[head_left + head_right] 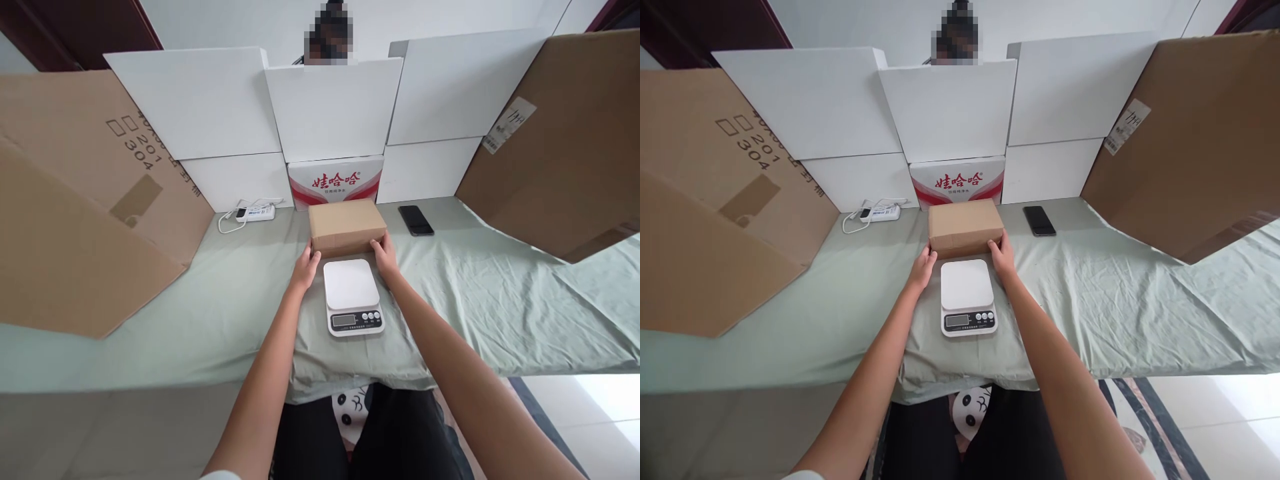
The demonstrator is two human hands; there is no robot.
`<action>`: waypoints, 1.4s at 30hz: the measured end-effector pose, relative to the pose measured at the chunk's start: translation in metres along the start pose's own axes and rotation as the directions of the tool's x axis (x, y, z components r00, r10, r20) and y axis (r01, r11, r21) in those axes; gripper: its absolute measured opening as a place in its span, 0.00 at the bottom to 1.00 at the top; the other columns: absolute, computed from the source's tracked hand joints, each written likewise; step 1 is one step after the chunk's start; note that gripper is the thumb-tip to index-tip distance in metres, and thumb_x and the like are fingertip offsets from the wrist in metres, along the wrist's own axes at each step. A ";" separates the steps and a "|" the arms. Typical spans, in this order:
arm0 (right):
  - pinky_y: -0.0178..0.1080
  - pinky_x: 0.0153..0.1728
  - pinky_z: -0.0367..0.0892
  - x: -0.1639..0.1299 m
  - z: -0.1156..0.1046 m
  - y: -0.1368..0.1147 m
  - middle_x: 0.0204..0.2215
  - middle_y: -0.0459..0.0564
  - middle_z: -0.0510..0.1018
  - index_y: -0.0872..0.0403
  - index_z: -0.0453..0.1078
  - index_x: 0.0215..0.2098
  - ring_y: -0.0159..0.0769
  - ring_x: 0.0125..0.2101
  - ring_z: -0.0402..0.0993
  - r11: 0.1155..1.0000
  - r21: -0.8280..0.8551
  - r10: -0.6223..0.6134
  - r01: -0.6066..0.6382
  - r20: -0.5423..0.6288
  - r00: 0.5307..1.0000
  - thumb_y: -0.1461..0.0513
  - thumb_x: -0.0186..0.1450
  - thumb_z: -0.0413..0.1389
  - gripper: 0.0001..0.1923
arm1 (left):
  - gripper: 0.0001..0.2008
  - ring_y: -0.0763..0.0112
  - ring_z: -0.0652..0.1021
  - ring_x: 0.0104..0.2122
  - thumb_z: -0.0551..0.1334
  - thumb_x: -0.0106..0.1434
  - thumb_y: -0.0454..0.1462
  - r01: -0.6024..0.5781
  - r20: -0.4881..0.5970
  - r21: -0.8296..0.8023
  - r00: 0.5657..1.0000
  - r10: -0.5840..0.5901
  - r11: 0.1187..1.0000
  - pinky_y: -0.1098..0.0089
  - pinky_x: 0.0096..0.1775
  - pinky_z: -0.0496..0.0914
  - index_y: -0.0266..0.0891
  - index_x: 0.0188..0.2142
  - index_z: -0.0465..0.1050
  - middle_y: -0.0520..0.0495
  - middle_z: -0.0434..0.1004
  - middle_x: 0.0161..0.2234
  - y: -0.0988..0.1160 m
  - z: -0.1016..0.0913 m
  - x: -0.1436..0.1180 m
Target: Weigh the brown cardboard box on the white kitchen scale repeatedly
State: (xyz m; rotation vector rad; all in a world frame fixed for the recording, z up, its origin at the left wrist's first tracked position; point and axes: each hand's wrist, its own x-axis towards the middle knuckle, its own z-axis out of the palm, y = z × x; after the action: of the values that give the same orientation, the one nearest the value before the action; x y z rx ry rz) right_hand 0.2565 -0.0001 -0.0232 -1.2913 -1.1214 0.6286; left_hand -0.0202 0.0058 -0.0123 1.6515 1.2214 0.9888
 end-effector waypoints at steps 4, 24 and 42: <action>0.67 0.75 0.62 0.001 0.001 0.002 0.59 0.53 0.82 0.43 0.72 0.58 0.57 0.62 0.73 1.000 0.021 0.001 0.000 -0.011 1.000 0.48 0.62 0.62 0.27 | 0.42 0.48 0.71 0.76 0.55 0.75 0.58 -0.002 0.000 -0.003 1.000 0.002 1.000 0.48 0.75 0.64 0.41 0.80 0.55 0.36 0.73 0.74 -0.001 0.002 0.000; 0.62 0.75 0.64 0.004 0.003 0.003 0.64 0.54 0.81 0.46 0.71 0.61 0.56 0.65 0.72 0.998 0.056 -0.005 0.005 0.007 1.000 0.48 0.63 0.61 0.29 | 0.43 0.50 0.71 0.76 0.57 0.74 0.59 -0.040 -0.033 0.012 0.999 0.040 0.999 0.51 0.76 0.63 0.42 0.80 0.55 0.39 0.72 0.75 -0.015 0.003 0.007; 0.64 0.79 0.59 0.008 0.003 0.009 0.68 0.55 0.78 0.47 0.68 0.66 0.53 0.70 0.70 0.992 0.121 -0.028 0.022 0.043 0.999 0.50 0.64 0.59 0.33 | 0.42 0.47 0.69 0.78 0.62 0.72 0.60 -0.109 -0.104 -0.117 0.990 0.097 0.987 0.49 0.78 0.61 0.42 0.76 0.63 0.37 0.70 0.77 -0.028 0.004 0.013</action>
State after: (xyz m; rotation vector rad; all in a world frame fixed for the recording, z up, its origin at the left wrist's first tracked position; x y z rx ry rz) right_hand 0.2584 0.0106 -0.0295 -1.1635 -1.1178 0.6989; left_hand -0.0225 0.0225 -0.0383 1.5988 1.1248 1.1978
